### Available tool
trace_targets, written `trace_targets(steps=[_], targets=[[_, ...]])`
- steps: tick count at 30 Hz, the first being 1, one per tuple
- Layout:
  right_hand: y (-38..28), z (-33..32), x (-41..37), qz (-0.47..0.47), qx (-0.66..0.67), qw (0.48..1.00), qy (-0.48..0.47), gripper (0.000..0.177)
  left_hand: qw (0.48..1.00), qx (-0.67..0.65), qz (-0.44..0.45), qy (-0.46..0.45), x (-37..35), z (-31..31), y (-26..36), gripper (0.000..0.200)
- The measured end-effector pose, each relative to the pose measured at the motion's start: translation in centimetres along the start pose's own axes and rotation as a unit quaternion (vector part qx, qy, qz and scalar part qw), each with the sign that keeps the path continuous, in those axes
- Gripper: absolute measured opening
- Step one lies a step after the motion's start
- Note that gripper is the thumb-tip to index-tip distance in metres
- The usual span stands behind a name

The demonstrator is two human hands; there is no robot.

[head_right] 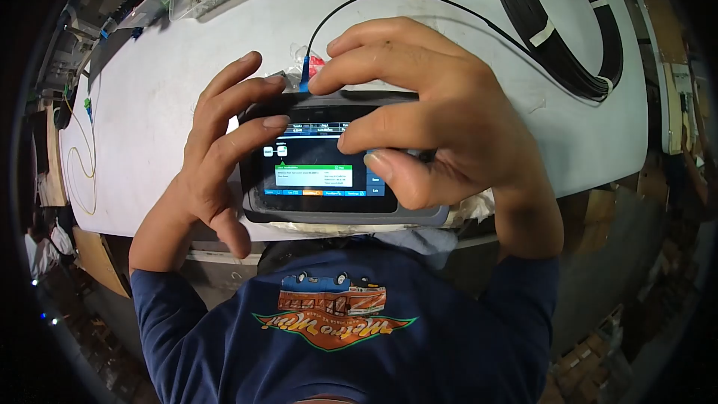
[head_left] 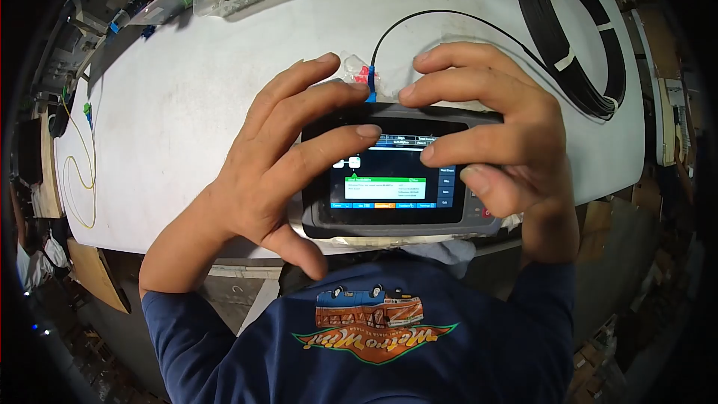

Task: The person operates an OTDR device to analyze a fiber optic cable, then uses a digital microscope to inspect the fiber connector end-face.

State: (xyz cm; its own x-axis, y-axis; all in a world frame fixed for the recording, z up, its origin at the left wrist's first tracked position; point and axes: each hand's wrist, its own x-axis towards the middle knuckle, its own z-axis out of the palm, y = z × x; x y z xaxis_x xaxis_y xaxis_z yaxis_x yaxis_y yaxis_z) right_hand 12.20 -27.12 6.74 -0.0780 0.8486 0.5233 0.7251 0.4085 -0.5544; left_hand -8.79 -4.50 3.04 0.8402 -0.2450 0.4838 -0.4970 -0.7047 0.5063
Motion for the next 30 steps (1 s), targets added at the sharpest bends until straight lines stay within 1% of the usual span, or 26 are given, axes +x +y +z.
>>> trace_targets(steps=[3, 9, 14, 17, 22, 26, 30], targets=[[-0.1, 0.1, 0.0, 0.002, -0.007, 1.0, -0.008, 0.029, 0.999, 0.029, 0.018, -0.021, 0.2, -0.2, 0.0, 0.109], [-0.7, 0.2, 0.1, 0.023, -0.016, 0.999, -0.019, 0.03, 0.998, 0.037, 0.015, -0.05, 0.6, -0.6, 0.6, 0.106], [-0.7, 0.3, 0.1, 0.033, -0.028, 0.999, -0.015, 0.03, 0.999, 0.029, 0.004, -0.036, 0.5, -0.4, 0.6, 0.106], [-0.4, 0.1, -0.1, 0.01, 0.006, 1.0, -0.007, 0.032, 0.999, 0.03, 0.008, -0.034, 0.4, -0.4, 0.4, 0.107], [-0.9, 0.5, 0.0, 0.036, -0.022, 0.999, -0.019, 0.03, 0.999, 0.032, 0.004, -0.03, 0.3, -0.3, 0.4, 0.109], [-1.2, 0.3, 0.1, 0.051, -0.019, 0.998, -0.02, 0.029, 0.999, 0.032, 0.005, -0.034, 0.3, -0.2, 0.3, 0.11], [-0.9, 0.0, 0.1, 0.032, -0.016, 0.999, -0.025, 0.03, 0.999, 0.03, 0.009, -0.035, 0.3, -0.3, 0.2, 0.11]])
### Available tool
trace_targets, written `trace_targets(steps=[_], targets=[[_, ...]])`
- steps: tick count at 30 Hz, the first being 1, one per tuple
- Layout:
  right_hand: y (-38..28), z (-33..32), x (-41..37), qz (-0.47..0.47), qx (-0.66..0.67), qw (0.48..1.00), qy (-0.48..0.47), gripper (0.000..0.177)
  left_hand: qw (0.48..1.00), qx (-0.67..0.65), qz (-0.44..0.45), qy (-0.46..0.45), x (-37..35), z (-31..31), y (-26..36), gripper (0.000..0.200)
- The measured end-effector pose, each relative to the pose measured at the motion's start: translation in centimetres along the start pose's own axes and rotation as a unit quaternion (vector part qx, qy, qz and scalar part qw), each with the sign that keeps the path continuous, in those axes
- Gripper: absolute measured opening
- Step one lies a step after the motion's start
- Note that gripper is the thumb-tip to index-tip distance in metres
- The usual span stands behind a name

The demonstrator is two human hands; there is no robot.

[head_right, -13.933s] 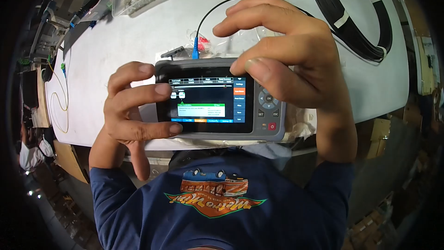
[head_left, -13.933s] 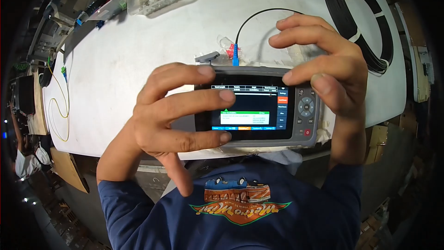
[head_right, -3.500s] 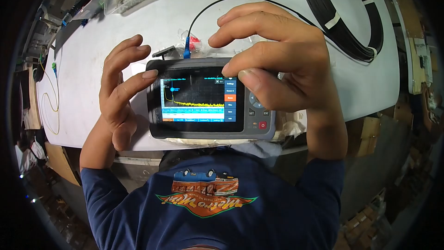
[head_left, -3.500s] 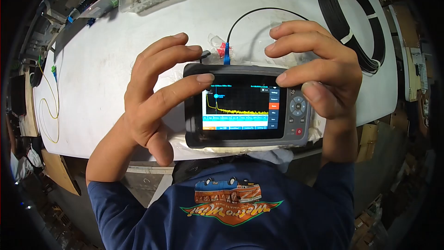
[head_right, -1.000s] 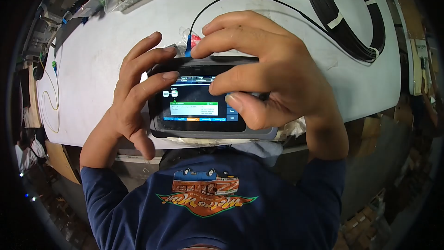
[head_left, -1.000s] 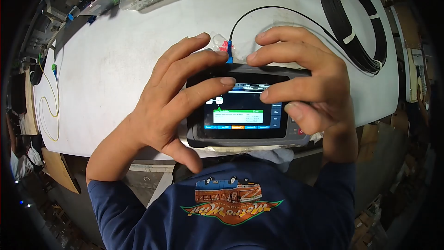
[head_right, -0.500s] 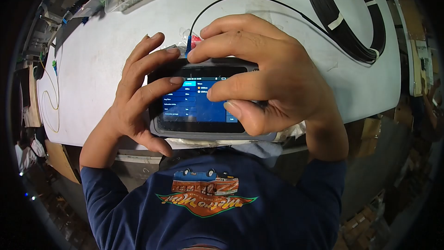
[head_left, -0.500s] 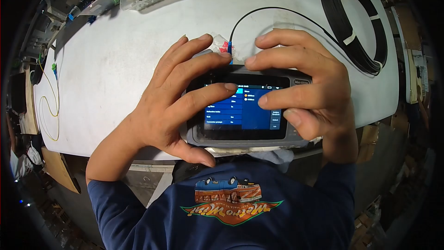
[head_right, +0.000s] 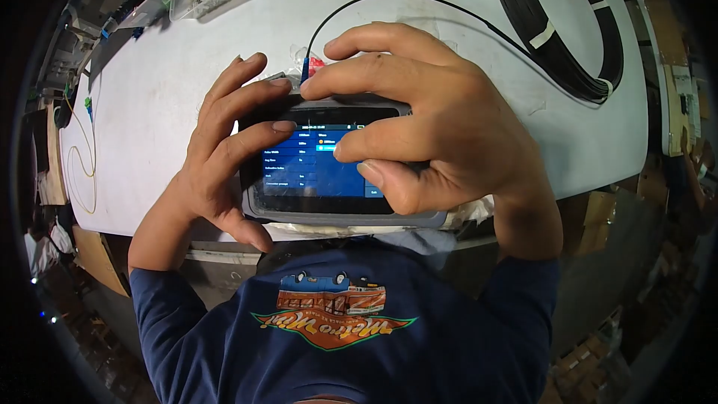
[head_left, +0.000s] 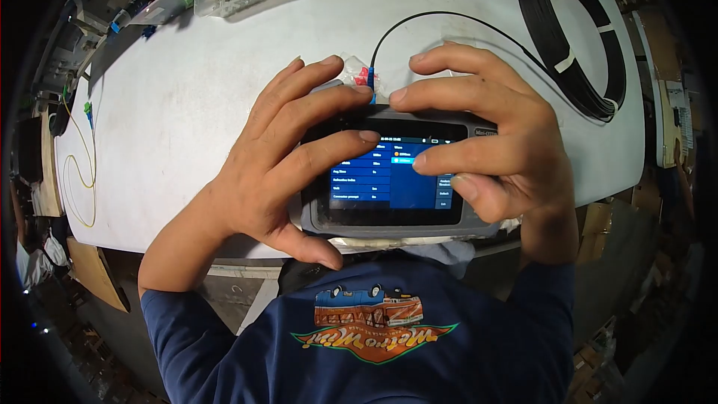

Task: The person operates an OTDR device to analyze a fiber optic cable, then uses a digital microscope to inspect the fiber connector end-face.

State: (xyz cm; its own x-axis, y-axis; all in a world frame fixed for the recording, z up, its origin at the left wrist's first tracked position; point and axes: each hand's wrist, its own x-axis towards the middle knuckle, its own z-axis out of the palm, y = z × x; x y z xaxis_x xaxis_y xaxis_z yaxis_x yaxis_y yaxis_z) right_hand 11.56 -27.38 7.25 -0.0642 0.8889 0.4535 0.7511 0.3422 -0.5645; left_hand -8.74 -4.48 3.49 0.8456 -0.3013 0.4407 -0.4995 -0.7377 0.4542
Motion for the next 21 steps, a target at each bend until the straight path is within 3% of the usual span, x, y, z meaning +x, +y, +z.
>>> trace_targets(steps=[8, 21], targets=[[0.01, -0.35, -0.39, 0.008, 0.012, 0.999, 0.041, 0.024, 0.999, 0.016, 0.033, -0.01, -0.19, -0.64, -0.15, 0.104], [0.68, -0.75, -0.56, -0.017, -0.018, 0.998, 0.051, 0.034, 0.998, 0.047, 0.038, -0.011, -0.22, -0.35, -0.7, 0.112]])
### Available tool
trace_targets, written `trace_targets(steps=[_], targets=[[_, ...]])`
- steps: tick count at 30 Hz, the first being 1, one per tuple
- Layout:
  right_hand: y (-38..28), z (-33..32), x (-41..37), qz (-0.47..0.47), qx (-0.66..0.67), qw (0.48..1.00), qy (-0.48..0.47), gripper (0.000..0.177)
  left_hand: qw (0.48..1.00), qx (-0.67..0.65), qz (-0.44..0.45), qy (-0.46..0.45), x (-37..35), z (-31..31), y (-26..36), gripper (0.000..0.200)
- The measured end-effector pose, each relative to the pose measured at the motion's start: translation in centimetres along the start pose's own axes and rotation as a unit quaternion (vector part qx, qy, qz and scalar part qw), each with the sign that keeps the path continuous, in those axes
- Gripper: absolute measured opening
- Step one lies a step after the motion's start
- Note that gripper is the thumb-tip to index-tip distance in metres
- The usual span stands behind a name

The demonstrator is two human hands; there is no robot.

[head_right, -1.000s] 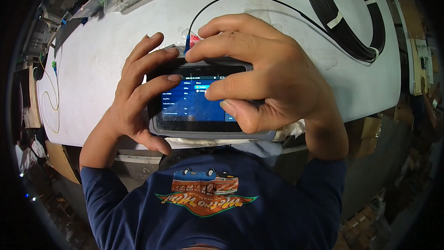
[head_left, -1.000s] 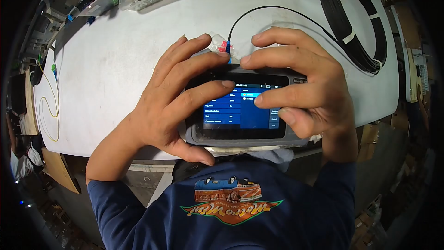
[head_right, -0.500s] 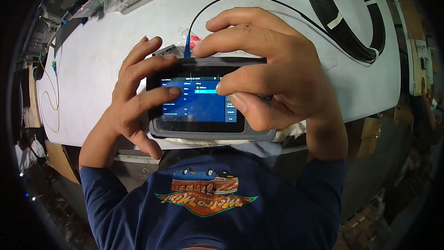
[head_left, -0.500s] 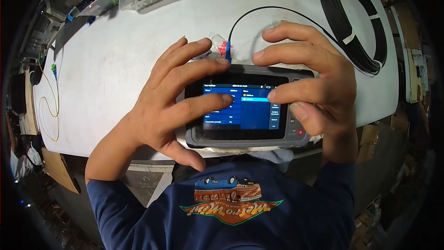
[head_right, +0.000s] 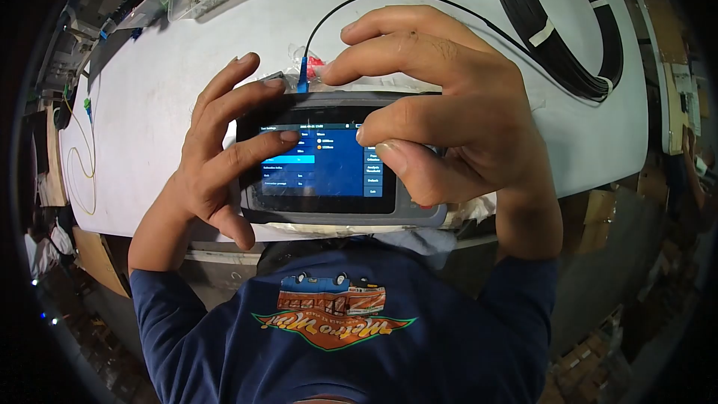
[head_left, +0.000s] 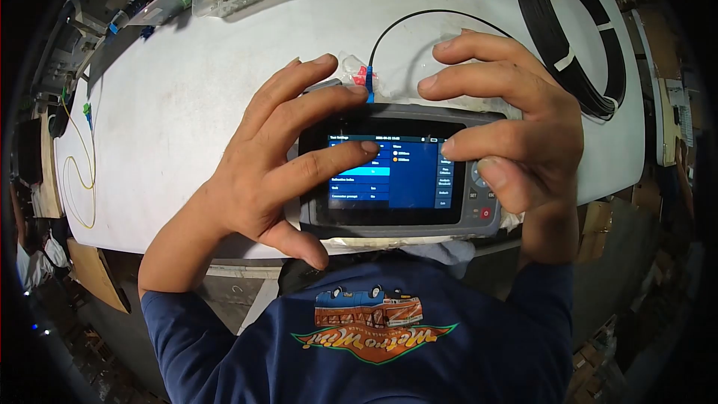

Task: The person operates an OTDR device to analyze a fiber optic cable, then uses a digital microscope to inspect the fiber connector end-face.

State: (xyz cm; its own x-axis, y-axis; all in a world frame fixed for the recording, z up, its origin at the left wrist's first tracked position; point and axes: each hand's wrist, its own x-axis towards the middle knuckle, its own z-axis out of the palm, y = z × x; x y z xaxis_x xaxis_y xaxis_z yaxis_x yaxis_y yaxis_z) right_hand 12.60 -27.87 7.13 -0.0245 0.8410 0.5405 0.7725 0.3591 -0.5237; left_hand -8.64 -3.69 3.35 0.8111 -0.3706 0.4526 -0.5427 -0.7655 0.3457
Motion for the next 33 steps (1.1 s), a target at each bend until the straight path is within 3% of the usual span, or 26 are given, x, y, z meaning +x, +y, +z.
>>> trace_targets(steps=[3, 19, 33], targets=[[0.02, -0.01, 0.01, 0.001, -0.003, 1.0, 0.001, 0.034, 0.998, -0.05, -0.031, 0.034, -0.18, 0.68, 0.23, 0.113], [0.02, -0.07, -0.02, -0.002, -0.01, 1.0, 0.013, 0.044, 0.999, -0.023, -0.011, 0.028, -0.19, 0.24, 0.01, 0.112], [0.48, 0.08, -0.11, -0.01, -0.009, 1.0, -0.005, 0.036, 0.997, -0.056, -0.018, 0.05, -0.33, 0.41, 0.02, 0.11]])
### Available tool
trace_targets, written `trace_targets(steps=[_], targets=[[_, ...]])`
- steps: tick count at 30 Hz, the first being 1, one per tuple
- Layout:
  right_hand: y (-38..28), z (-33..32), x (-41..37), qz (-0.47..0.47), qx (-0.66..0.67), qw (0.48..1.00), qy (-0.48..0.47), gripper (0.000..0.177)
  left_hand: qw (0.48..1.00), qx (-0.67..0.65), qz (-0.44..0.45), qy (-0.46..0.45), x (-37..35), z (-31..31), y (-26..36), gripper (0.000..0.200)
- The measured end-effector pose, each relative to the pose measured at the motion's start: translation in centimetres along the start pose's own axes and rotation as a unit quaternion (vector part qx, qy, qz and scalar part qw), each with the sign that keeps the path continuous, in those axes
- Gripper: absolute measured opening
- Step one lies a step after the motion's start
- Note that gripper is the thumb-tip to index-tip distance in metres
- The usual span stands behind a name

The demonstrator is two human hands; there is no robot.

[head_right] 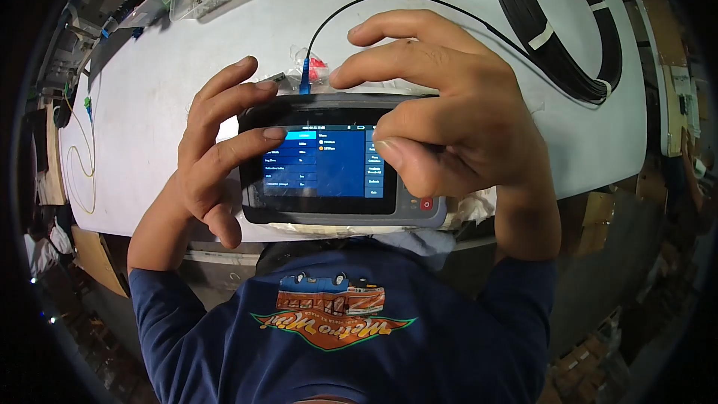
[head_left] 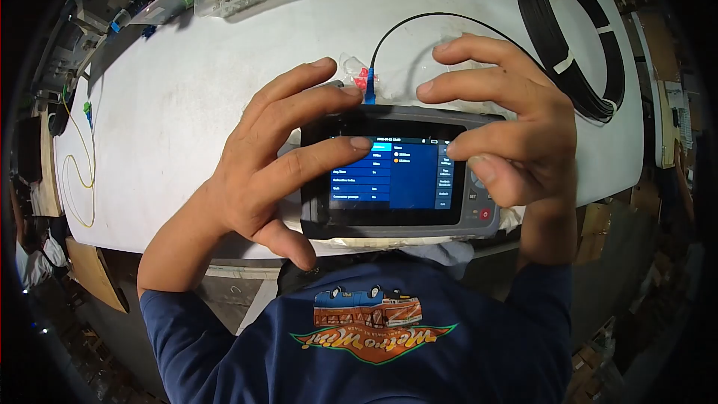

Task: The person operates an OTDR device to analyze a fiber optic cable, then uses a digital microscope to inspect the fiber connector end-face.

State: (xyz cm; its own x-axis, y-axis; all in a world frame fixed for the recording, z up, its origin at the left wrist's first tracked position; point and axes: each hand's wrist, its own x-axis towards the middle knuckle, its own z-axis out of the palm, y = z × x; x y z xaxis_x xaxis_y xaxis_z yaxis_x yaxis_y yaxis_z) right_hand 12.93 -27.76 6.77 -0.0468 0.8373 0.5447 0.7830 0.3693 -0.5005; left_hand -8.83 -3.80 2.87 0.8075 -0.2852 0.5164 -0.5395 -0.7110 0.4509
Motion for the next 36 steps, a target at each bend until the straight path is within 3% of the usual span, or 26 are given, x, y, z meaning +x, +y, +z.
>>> trace_targets(steps=[7, 9, 12, 16, 18, 21, 36], targets=[[-0.3, -0.6, 0.1, -0.003, 0.018, 1.0, 0.019, 0.037, 1.0, -0.01, -0.008, 0.005, 0.0, 0.0, -0.1, 0.11], [0.0, -0.8, 0.0, -0.005, 0.017, 1.0, 0.02, 0.038, 0.999, -0.014, 0.016, 0.033, 0.2, 0.0, -0.3, 0.094], [0.3, -0.7, -0.2, -0.004, 0.013, 1.0, 0.022, 0.039, 0.999, -0.019, 0.009, 0.032, 0.2, 0.0, -0.1, 0.092], [0.2, -0.3, 0.0, 0.003, 0.023, 1.0, 0.019, 0.039, 1.0, -0.006, 0.002, -0.002, 0.1, -0.2, 0.3, 0.106], [0.1, -0.1, 0.1, 0.0, 0.024, 1.0, 0.02, 0.039, 0.999, -0.026, 0.03, 0.034, 0.4, -0.1, 0.4, 0.087], [0.3, 0.0, 0.0, -0.007, 0.016, 1.0, 0.018, 0.038, 0.998, -0.019, 0.045, 0.051, 0.3, 0.1, 0.4, 0.083], [0.4, 0.2, 0.0, -0.017, -0.002, 1.0, 0.021, 0.038, 0.994, -0.013, 0.077, 0.073, 0.1, -0.2, 0.3, 0.077]])
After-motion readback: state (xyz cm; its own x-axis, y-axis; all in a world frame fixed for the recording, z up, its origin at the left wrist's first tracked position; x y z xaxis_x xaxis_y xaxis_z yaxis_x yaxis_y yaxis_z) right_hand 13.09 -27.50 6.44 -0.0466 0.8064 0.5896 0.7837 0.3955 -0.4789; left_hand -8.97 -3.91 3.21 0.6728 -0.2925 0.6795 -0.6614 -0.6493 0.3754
